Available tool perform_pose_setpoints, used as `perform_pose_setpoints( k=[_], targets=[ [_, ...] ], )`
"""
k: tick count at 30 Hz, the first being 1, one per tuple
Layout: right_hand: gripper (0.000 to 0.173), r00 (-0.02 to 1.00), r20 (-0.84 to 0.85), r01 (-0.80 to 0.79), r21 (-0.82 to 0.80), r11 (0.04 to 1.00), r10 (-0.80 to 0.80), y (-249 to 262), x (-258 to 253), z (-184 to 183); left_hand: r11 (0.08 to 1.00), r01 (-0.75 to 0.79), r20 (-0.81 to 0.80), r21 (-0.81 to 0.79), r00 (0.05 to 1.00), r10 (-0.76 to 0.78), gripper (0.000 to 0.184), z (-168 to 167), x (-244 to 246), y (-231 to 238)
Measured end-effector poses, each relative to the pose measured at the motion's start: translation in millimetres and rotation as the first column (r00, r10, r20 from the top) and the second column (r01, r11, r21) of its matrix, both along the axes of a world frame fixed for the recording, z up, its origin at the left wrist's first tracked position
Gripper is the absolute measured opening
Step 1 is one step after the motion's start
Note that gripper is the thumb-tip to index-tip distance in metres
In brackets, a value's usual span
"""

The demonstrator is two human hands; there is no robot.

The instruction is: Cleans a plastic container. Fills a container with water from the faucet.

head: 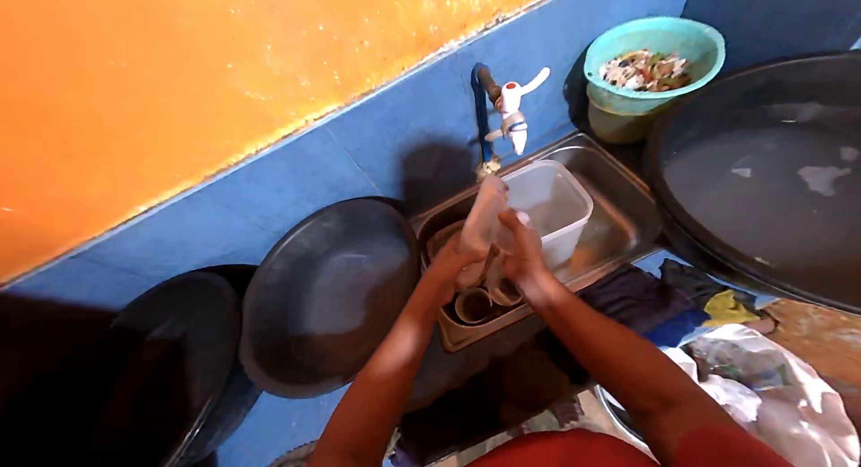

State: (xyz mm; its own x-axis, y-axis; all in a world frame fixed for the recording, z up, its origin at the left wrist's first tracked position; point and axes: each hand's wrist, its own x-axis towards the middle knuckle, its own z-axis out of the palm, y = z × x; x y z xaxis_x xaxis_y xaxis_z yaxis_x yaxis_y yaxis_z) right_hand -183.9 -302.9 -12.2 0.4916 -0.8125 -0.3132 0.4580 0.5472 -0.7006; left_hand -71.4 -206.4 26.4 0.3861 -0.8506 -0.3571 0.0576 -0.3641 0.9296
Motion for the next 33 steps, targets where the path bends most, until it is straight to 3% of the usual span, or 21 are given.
perform_pose_setpoints(
  k=[6, 11, 14, 17, 19, 22, 25, 28, 31, 33],
  targets=[
    [0.062, 0.986, -0.089, 0.156, 0.158, 0.975, -0.143, -10.7, -2.7, 13.2, 0.983, -0.020, 0.156, 0.181, 0.988, -0.008, 0.047, 31.6, -22.5, -41.3],
    [0.058, 0.981, -0.109, 0.181, 0.260, 0.948, -0.158, -10.3, -6.7, 23.5, 0.950, -0.010, 0.217, 0.311, 0.974, -0.061, 0.046, 40.2, -17.6, -64.9],
    [0.062, 0.991, -0.093, 0.112, 0.240, 0.964, -0.092, -7.6, -13.3, 20.5, 0.934, -0.028, 0.256, 0.356, 0.964, -0.069, 0.043, 41.1, -17.1, -75.9],
    [0.055, 0.989, -0.046, 0.149, 0.290, 0.945, -0.142, -15.9, -7.7, 19.9, 0.924, -0.026, 0.270, 0.382, 0.959, -0.085, 0.044, 40.3, -14.9, -87.6],
    [0.055, 0.995, -0.030, 0.096, 0.250, 0.963, -0.092, -14.3, -11.8, 17.5, 0.919, -0.048, 0.312, 0.391, 0.946, -0.084, 0.045, 38.5, -16.5, -94.8],
    [0.037, 0.993, -0.114, 0.017, 0.072, 0.997, -0.009, -4.6, -8.1, 21.3, 0.929, -0.067, 0.369, 0.364, 0.926, -0.078, 0.049, 30.4, -11.7, -106.3],
    [0.045, 0.992, -0.109, -0.056, 0.053, 0.997, 0.062, 4.5, -7.5, 31.1, 0.952, -0.047, 0.319, 0.303, 0.946, -0.054, 0.047, 17.9, -3.3, -105.3],
    [0.063, 0.980, -0.139, -0.142, 0.009, 0.990, 0.141, 2.1, -10.3, 22.6, 0.949, -0.062, 0.326, 0.310, 0.944, -0.045, 0.045, 22.3, 4.4, -91.5],
    [0.070, 0.897, -0.337, -0.350, -0.145, 0.925, 0.286, 4.2, -27.7, 4.4, 0.966, -0.105, 0.334, 0.236, 0.942, 0.020, 0.042, 28.1, 4.9, -63.0],
    [0.066, 0.766, -0.543, -0.547, -0.269, 0.793, 0.344, 13.2, -38.3, -14.2, 0.970, -0.135, 0.360, 0.201, 0.931, 0.055, 0.044, 28.5, 6.7, -41.1]
  ],
)
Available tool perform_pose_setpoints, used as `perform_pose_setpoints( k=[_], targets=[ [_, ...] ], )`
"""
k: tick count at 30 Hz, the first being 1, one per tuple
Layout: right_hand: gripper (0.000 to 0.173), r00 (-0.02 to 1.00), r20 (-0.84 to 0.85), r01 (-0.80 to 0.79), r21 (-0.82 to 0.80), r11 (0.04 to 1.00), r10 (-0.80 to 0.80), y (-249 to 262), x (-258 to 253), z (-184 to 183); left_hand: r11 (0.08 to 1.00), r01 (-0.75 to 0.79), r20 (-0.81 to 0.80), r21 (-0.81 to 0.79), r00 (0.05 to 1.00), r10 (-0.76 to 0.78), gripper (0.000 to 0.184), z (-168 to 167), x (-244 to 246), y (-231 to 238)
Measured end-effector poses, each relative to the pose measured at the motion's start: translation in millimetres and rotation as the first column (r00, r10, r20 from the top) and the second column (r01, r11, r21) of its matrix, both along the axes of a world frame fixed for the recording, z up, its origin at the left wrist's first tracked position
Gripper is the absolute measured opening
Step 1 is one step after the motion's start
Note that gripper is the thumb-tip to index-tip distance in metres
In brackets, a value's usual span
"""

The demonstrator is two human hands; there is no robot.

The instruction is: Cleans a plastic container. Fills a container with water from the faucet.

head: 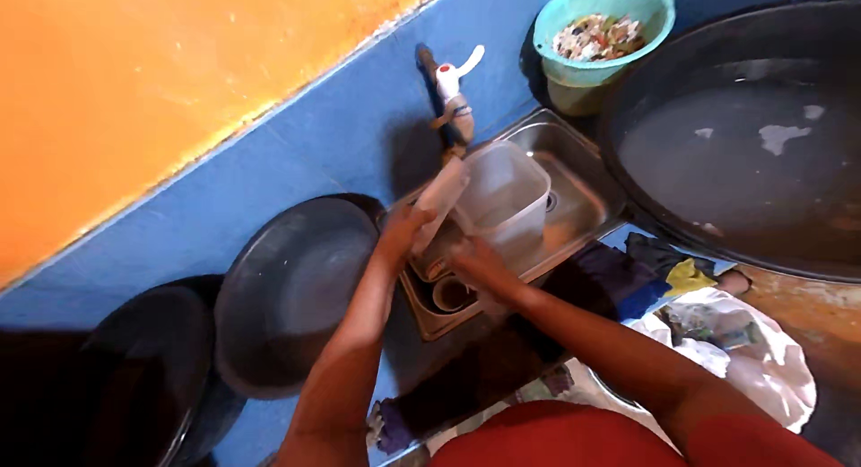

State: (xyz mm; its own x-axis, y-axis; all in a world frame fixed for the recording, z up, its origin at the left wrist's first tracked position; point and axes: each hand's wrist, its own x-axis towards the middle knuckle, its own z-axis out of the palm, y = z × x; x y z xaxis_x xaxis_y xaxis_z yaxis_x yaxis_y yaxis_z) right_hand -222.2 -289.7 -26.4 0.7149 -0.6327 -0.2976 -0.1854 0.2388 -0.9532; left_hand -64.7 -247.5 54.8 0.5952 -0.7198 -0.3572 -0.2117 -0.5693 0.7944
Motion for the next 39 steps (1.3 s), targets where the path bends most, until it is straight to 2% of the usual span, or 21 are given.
perform_pose_setpoints(
  k=[2, 4, 8, 10, 14, 19, 21, 22, 24, 25, 26, 27, 28, 29, 31, 33, 35, 37, 39],
  targets=[
    [0.067, 0.960, -0.179, -0.251, -0.203, 0.946, 0.216, 8.2, -12.2, -25.6, 0.999, -0.030, 0.015, -0.012, 0.999, 0.030, 0.046, -5.8, 4.8, 20.3],
    [0.069, 0.867, -0.333, -0.475, -0.324, 0.818, 0.371, 16.2, -30.5, -43.9, 0.998, -0.069, 0.021, 0.002, 0.997, 0.069, 0.047, -12.8, 4.8, 39.0],
    [0.060, 0.648, -0.588, -0.744, -0.351, 0.569, 0.485, 16.0, -59.7, -49.4, 0.997, -0.058, 0.005, -0.052, 0.998, 0.058, 0.046, -24.2, 1.1, 68.3],
    [0.065, 0.583, -0.638, -0.792, -0.307, 0.528, 0.503, 10.6, -61.2, -48.4, 0.996, -0.031, 0.012, -0.082, 0.999, 0.032, 0.047, -29.8, -1.5, 76.3],
    [0.083, 0.526, -0.680, -0.813, -0.227, 0.536, 0.510, 3.2, -51.9, -39.7, 0.995, -0.002, 0.033, -0.098, 0.999, 0.005, 0.051, -39.6, -8.6, 78.3],
    [0.076, 0.475, -0.695, -0.850, -0.202, 0.486, 0.540, -5.1, -46.0, -30.1, 0.988, 0.062, 0.072, -0.141, 0.996, -0.053, 0.051, -50.6, -9.1, 70.2],
    [0.073, 0.537, -0.656, -0.807, -0.217, 0.549, 0.531, -8.7, -44.0, -19.4, 0.986, 0.075, 0.080, -0.151, 0.995, -0.063, 0.050, -50.7, -11.8, 67.7],
    [0.070, 0.629, -0.583, -0.739, -0.244, 0.628, 0.514, -10.6, -43.1, -15.2, 0.986, 0.081, 0.091, -0.145, 0.994, -0.068, 0.050, -49.1, -14.4, 67.1],
    [0.061, 0.870, -0.305, -0.461, -0.230, 0.857, 0.387, -12.5, -36.9, -13.4, 0.990, 0.088, 0.140, -0.108, 0.987, -0.073, 0.053, -43.7, -21.9, 65.8],
    [0.059, 0.949, -0.145, -0.299, -0.143, 0.943, 0.279, -11.4, -31.2, -8.6, 0.993, 0.092, 0.180, -0.079, 0.981, -0.077, 0.054, -40.2, -27.0, 64.7],
    [0.059, 0.988, 0.011, -0.152, -0.018, 0.988, 0.153, -10.6, -23.6, -2.2, 0.994, 0.099, 0.228, -0.054, 0.970, -0.085, 0.055, -36.4, -32.6, 63.5],
    [0.059, 0.990, 0.142, -0.004, 0.138, 0.990, -0.015, -10.1, -12.7, 6.1, 0.993, 0.111, 0.289, -0.032, 0.952, -0.097, 0.056, -33.1, -38.5, 62.6],
    [0.056, 0.950, 0.230, 0.137, 0.304, 0.943, -0.212, -12.7, 2.1, 14.8, 0.991, 0.137, 0.357, -0.010, 0.926, -0.124, 0.057, -29.9, -44.0, 61.9],
    [0.056, 0.888, 0.285, 0.218, 0.433, 0.875, -0.362, -18.8, 15.3, 21.3, 0.985, 0.173, 0.414, 0.001, 0.897, -0.158, 0.059, -26.1, -48.4, 61.0],
    [0.054, 0.781, 0.333, 0.270, 0.583, 0.767, -0.528, -33.6, 34.7, 27.8, 0.966, 0.259, 0.455, 0.023, 0.857, -0.241, 0.066, -15.1, -53.9, 58.9],
    [0.048, 0.740, 0.368, 0.231, 0.646, 0.728, -0.562, -46.0, 43.1, 32.1, 0.939, 0.342, 0.439, -0.029, 0.849, -0.296, 0.076, -7.4, -51.2, 59.0],
    [0.047, 0.712, 0.405, 0.197, 0.670, 0.716, -0.574, -54.8, 45.3, 34.4, 0.918, 0.364, 0.402, -0.157, 0.873, -0.278, 0.076, -5.1, -46.4, 60.3],
    [0.047, 0.691, 0.391, 0.199, 0.706, 0.680, -0.608, -59.5, 47.5, 33.1, 0.932, 0.274, 0.337, -0.238, 0.923, -0.185, 0.072, -9.1, -48.8, 56.7],
    [0.045, 0.700, 0.361, 0.215, 0.716, 0.664, -0.616, -59.8, 50.2, 29.7, 0.962, 0.144, 0.278, -0.233, 0.958, -0.076, 0.060, -15.3, -57.0, 47.1]
  ],
)
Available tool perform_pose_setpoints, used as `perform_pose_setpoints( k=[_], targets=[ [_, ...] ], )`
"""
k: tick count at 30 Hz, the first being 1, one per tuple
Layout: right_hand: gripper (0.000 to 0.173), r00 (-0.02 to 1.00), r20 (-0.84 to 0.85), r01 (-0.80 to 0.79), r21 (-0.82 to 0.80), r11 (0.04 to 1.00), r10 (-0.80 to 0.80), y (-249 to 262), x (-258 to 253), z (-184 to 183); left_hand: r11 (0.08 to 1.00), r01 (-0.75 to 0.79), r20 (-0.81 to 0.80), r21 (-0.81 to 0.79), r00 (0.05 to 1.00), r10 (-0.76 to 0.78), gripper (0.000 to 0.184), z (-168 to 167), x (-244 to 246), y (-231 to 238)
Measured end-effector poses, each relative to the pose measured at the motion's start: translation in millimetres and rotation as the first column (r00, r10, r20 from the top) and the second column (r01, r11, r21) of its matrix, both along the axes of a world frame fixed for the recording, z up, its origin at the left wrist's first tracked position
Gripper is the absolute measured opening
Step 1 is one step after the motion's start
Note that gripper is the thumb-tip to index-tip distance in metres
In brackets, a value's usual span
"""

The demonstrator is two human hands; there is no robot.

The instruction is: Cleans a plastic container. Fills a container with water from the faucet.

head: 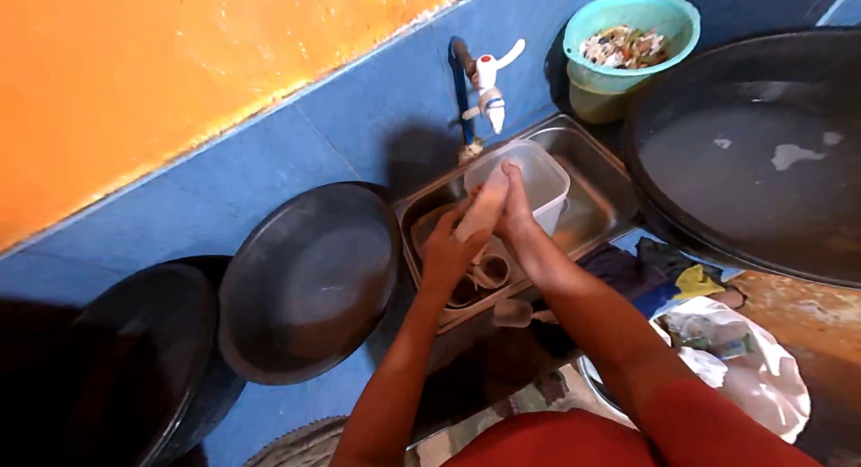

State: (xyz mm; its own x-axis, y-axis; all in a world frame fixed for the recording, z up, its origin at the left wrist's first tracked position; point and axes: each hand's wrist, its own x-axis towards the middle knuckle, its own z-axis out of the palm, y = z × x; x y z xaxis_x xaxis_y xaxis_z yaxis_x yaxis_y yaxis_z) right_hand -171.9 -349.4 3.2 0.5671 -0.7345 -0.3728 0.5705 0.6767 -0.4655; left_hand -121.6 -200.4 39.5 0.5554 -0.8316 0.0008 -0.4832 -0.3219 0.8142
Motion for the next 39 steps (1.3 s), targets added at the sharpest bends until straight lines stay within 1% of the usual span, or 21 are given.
perform_pose_setpoints(
  k=[3, 6, 8, 10, 13, 15, 16, 18, 21, 23, 25, 26, 27, 29, 31, 32, 33, 34, 36, 38, 39],
  targets=[
    [0.043, 0.998, -0.045, -0.035, 0.018, 0.999, 0.036, -2.1, -1.1, 1.6, 0.997, -0.062, 0.064, 0.055, 0.996, 0.058, 0.053, 2.7, -7.2, -17.6],
    [0.045, 0.993, -0.092, -0.079, -0.053, 0.995, 0.074, 10.9, -5.0, 3.8, 0.995, -0.053, 0.122, 0.079, 0.992, 0.043, 0.056, 9.4, -9.6, -38.2],
    [0.038, 0.995, -0.049, -0.086, -0.085, 0.993, 0.082, 17.5, -3.2, 3.8, 0.997, -0.052, 0.168, 0.055, 0.985, 0.043, 0.053, 12.8, -9.1, -53.0],
    [0.031, 0.997, -0.030, -0.078, -0.031, 0.996, 0.077, 23.4, -3.6, 6.7, 0.995, -0.060, 0.230, 0.085, 0.972, 0.040, 0.052, 13.0, -8.6, -65.5],
    [0.042, 0.995, -0.067, -0.068, 0.084, 0.994, 0.074, 22.2, -7.3, 6.6, 0.975, -0.049, 0.291, 0.217, 0.957, -0.017, 0.056, 10.0, -8.3, -81.5],
    [0.053, 0.994, -0.068, -0.072, 0.167, 0.983, 0.084, 15.8, -9.9, -2.1, 0.969, -0.007, 0.316, 0.247, 0.946, -0.074, 0.055, -0.4, -5.8, -91.9],
    [0.053, 0.995, -0.057, -0.069, 0.200, 0.977, 0.082, 13.5, -11.7, -4.6, 0.964, 0.018, 0.318, 0.267, 0.942, -0.106, 0.054, -3.7, -5.6, -96.1],
    [0.046, 0.997, -0.024, -0.066, 0.245, 0.967, 0.074, 9.2, -14.0, -4.7, 0.949, 0.042, 0.323, 0.312, 0.935, -0.148, 0.047, -4.0, -6.8, -103.3],
    [0.017, 0.998, -0.063, 0.002, 0.298, 0.955, 0.018, 9.5, -8.2, -6.9, 0.942, 0.071, 0.345, 0.327, 0.919, -0.189, 0.037, -5.2, -7.6, -98.9],
    [0.018, 0.990, -0.138, 0.009, 0.198, 0.980, 0.019, 12.9, -11.7, -6.7, 0.973, 0.076, 0.254, 0.216, 0.958, -0.131, 0.046, -9.0, -4.8, -84.7],
    [0.025, 0.965, -0.252, 0.066, -0.051, 0.997, -0.077, 16.6, -34.5, -5.1, 0.999, 0.038, 0.141, 0.035, 0.989, -0.043, 0.058, -23.2, -9.1, -64.4],
    [0.026, 0.938, -0.301, 0.109, -0.222, 0.969, -0.174, 19.5, -53.9, -3.2, 0.999, 0.034, 0.136, -0.006, 0.990, -0.033, 0.057, -32.2, -13.0, -52.1],
    [0.024, 0.901, -0.335, 0.132, -0.389, 0.912, -0.274, 24.3, -78.4, -2.3, 0.997, 0.069, 0.157, 0.029, 0.985, -0.073, 0.055, -41.5, -16.7, -37.3],
    [0.023, 0.819, -0.312, 0.178, -0.659, 0.730, -0.482, 36.1, -134.9, -8.5, 0.943, 0.240, 0.190, 0.229, 0.939, -0.285, 0.054, -62.3, -21.4, -10.4],
    [0.021, 0.721, -0.259, 0.151, -0.846, 0.511, -0.643, 45.6, -201.4, -33.6, 0.799, 0.419, 0.178, 0.431, 0.829, -0.530, 0.052, -88.5, -24.5, 5.6],
    [0.020, 0.649, -0.288, 0.082, -0.894, 0.440, -0.705, 48.8, -236.9, -51.1, 0.721, 0.481, 0.133, 0.500, 0.780, -0.612, 0.052, -95.4, -27.4, 8.7],
    [0.023, 0.552, -0.378, -0.032, -0.901, 0.434, -0.743, 52.7, -273.9, -69.7, 0.654, 0.523, 0.090, 0.547, 0.740, -0.667, 0.051, -100.4, -29.8, 9.9],
    [0.027, 0.424, -0.478, -0.129, -0.872, 0.471, -0.769, 54.9, -307.8, -90.6, 0.606, 0.551, 0.051, 0.574, 0.714, -0.698, 0.052, -103.3, -31.9, 9.6],
    [0.035, 0.159, -0.699, -0.224, -0.714, 0.664, -0.698, 58.5, -363.0, -131.0, 0.552, 0.583, 0.037, 0.597, 0.667, -0.744, 0.060, -106.8, -35.7, 8.0],
    [0.043, -0.070, -0.871, -0.239, -0.459, 0.856, -0.487, 59.9, -401.1, -159.0, 0.498, 0.554, 0.064, 0.668, 0.624, -0.779, 0.069, -104.7, -43.6, 5.2],
    [0.048, -0.170, -0.910, -0.236, -0.336, 0.912, -0.379, 56.8, -413.3, -170.1, 0.483, 0.535, 0.082, 0.693, 0.607, -0.790, 0.070, -102.7, -47.5, 4.1]
  ],
)
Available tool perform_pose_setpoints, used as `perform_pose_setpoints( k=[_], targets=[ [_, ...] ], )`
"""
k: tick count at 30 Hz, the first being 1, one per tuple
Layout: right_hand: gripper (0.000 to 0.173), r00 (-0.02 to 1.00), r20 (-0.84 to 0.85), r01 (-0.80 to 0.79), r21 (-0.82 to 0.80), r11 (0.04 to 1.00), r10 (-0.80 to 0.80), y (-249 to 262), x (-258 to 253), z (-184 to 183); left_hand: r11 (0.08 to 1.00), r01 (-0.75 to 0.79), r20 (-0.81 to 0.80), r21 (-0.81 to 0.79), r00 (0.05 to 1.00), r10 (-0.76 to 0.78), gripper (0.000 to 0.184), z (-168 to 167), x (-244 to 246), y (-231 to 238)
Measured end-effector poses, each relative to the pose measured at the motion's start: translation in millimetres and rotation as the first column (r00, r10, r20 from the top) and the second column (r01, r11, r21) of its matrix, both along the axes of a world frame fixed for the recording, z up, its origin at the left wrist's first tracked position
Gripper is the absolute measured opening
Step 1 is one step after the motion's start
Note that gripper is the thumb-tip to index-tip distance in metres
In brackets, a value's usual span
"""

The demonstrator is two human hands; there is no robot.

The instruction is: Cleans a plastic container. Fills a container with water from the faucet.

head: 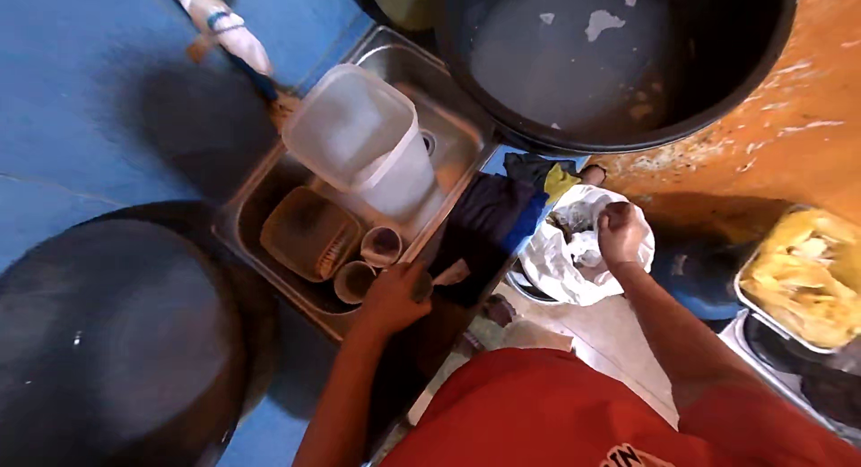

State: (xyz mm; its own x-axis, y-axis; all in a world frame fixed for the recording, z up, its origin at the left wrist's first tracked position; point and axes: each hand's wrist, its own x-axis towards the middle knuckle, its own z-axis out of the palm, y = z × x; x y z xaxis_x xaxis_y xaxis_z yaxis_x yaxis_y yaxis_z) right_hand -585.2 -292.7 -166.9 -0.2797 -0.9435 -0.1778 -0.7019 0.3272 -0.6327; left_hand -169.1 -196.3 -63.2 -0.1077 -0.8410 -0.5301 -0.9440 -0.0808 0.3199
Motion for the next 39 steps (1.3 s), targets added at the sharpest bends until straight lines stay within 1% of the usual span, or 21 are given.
perform_pose_setpoints(
  k=[2, 3, 4, 6, 8, 9, 12, 15, 19, 21, 23, 24, 26, 28, 29, 30, 31, 33, 35, 37, 39],
  targets=[
    [0.072, 0.992, -0.122, 0.017, 0.301, 0.953, 0.021, -5.1, -18.2, -23.9, 1.000, 0.019, 0.051, -0.009, 0.999, -0.018, 0.069, 0.8, -3.8, 0.6],
    [0.082, 0.991, -0.123, 0.005, 0.431, 0.902, 0.054, -5.3, -23.3, -37.6, 1.000, 0.025, 0.066, -0.013, 0.998, -0.025, 0.068, 0.9, -4.7, 1.3],
    [0.082, 0.990, -0.109, -0.020, 0.511, 0.860, 0.088, -3.6, -25.6, -53.2, 0.999, 0.029, 0.075, -0.014, 0.997, -0.027, 0.068, 1.5, -5.7, 1.9],
    [0.068, 0.986, -0.031, -0.118, 0.572, 0.812, 0.166, 4.9, -26.8, -90.6, 0.999, 0.034, 0.095, -0.021, 0.995, -0.032, 0.067, 2.4, -7.6, 4.1],
    [0.064, 0.974, 0.032, -0.194, 0.622, 0.759, 0.223, 14.3, -21.8, -123.1, 0.998, 0.048, 0.111, -0.038, 0.993, -0.043, 0.066, 2.5, -8.7, 6.0],
    [0.062, 0.967, 0.024, -0.208, 0.656, 0.726, 0.255, 19.5, -14.6, -128.2, 0.997, 0.063, 0.118, -0.047, 0.991, -0.058, 0.066, 2.0, -8.3, 6.4],
    [0.051, 0.930, 0.011, -0.269, 0.703, 0.659, 0.367, 41.2, 10.0, -125.0, 0.992, 0.115, 0.135, -0.058, 0.985, -0.106, 0.063, 2.1, -5.2, 4.9],
    [0.049, 0.803, 0.076, -0.452, 0.724, 0.521, 0.590, 56.9, 12.5, -130.2, 0.993, 0.100, 0.119, -0.062, 0.989, -0.092, 0.060, -0.1, -1.1, -1.5],
    [0.048, 0.673, 0.105, -0.531, 0.759, 0.378, 0.732, 64.1, -1.3, -124.1, 0.979, 0.032, 0.025, -0.201, 0.999, -0.027, 0.063, 4.4, 8.8, -6.5],
    [0.053, 0.692, 0.069, -0.508, 0.754, 0.417, 0.718, 63.2, -6.3, -111.8, 0.954, -0.041, -0.064, -0.296, 0.998, 0.023, 0.061, 10.9, 9.0, -8.2],
    [0.062, 0.759, 0.002, -0.454, 0.719, 0.527, 0.651, 58.3, -4.4, -92.4, 0.892, -0.097, -0.166, -0.441, 0.986, 0.025, 0.059, 16.3, 6.9, -7.7],
    [0.062, 0.794, -0.026, -0.438, 0.669, 0.600, 0.607, 53.3, 0.2, -78.7, 0.864, -0.132, -0.209, -0.486, 0.977, 0.032, 0.058, 20.4, 5.5, -7.5],
    [0.053, 0.881, 0.009, -0.422, 0.462, 0.780, 0.472, 42.1, 20.8, -28.9, 0.827, -0.240, -0.289, -0.508, 0.952, 0.098, 0.057, 31.4, 2.1, -8.1],
    [0.045, 0.912, 0.216, -0.385, 0.163, 0.908, 0.348, 37.7, 59.0, 31.3, 0.793, -0.379, -0.390, -0.477, 0.900, 0.195, 0.055, 43.4, -0.5, -9.4],
    [0.039, 0.870, 0.381, -0.362, 0.063, 0.930, 0.312, 39.1, 84.3, 58.8, 0.758, -0.419, -0.426, -0.499, 0.881, 0.206, 0.054, 47.1, -0.4, -9.6],
    [0.037, 0.774, 0.563, -0.367, 0.024, 0.930, 0.291, 41.4, 111.7, 83.7, 0.701, -0.435, -0.450, -0.565, 0.875, 0.180, 0.052, 48.2, 0.3, -10.4],
    [0.041, 0.629, 0.732, -0.417, 0.033, 0.908, 0.262, 43.3, 139.1, 104.1, 0.631, -0.431, -0.459, -0.645, 0.879, 0.131, 0.050, 48.6, 0.7, -12.3],
    [0.066, 0.294, 0.950, -0.587, 0.089, 0.805, 0.109, 41.6, 188.8, 129.2, 0.510, -0.409, -0.462, -0.757, 0.887, 0.025, 0.048, 51.4, -2.1, -15.6],
    [0.078, 0.074, 0.985, -0.659, 0.167, 0.734, -0.158, 34.0, 234.1, 146.2, 0.429, -0.326, -0.411, -0.843, 0.903, -0.122, 0.036, 50.6, -3.9, -14.4],
    [0.068, -0.035, 0.955, -0.635, 0.205, 0.745, -0.293, 22.6, 268.1, 161.9, 0.347, -0.165, -0.241, -0.923, 0.952, -0.188, 0.020, 44.2, -2.7, -10.5],
    [0.049, -0.100, 0.948, -0.549, 0.200, 0.811, -0.302, 6.7, 293.2, 165.5, 0.308, -0.074, -0.115, -0.949, 0.986, -0.118, 0.018, 39.4, -1.7, -1.7]
  ],
)
